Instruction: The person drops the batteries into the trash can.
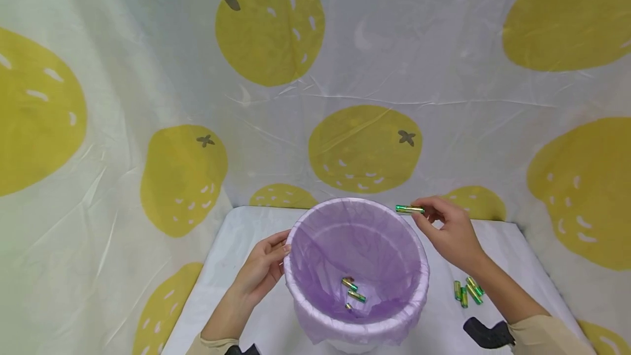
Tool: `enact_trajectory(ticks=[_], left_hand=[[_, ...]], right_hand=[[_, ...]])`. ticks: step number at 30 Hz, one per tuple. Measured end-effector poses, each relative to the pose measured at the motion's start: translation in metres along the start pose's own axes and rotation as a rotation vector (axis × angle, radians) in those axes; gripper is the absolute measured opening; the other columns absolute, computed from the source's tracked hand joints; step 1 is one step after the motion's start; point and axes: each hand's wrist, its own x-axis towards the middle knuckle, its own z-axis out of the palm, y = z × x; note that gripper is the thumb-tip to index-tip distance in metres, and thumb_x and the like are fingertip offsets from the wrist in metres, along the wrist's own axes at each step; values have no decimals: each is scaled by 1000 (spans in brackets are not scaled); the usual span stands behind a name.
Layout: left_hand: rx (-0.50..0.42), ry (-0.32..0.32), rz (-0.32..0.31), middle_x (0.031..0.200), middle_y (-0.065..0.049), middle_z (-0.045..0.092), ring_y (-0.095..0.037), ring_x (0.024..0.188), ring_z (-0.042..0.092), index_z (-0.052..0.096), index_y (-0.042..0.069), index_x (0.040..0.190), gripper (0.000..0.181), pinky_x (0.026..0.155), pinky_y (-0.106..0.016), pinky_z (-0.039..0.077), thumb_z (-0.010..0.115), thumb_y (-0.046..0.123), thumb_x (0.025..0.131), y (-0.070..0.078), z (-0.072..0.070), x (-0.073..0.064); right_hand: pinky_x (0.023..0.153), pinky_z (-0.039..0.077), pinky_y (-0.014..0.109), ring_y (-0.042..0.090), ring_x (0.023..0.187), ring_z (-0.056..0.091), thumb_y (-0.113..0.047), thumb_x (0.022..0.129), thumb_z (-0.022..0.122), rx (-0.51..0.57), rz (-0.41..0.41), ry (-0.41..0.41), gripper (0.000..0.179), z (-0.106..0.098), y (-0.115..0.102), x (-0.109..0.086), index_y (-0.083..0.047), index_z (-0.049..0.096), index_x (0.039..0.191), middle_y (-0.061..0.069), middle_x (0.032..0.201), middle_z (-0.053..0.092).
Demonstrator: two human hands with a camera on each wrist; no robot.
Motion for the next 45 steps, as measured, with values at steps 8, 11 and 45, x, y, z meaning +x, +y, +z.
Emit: enact_trajectory(ticks=[8, 11, 45], left_hand=[[8, -12, 1, 118, -14, 62, -17, 98, 65, 40, -17, 144, 46, 80, -27, 55, 56, -4, 102, 0, 0, 1], [3, -14, 2, 118, -14, 62, -17, 98, 64, 40, -16, 144, 47, 80, -27, 55, 56, -4, 102, 0, 1, 1], [1, -3, -8, 117, -13, 62, -18, 99, 64, 40, -15, 144, 48, 82, -27, 55, 57, -5, 101, 0, -1, 0]], right_hand=[[63, 45, 13, 6, 74, 55, 19, 77, 78, -10, -54, -65, 37, 12, -8, 18, -6, 75, 105, -3, 83, 63], [62, 45, 14, 6, 73, 55, 17, 76, 79, -9, -105, -88, 39, 16, -13, 25, -8, 75, 105, -5, 83, 63], [71, 52, 19, 7, 87, 60, 11, 80, 79, -42, -231, -218, 38, 20, -18, 37, -11, 74, 111, -8, 107, 68]])
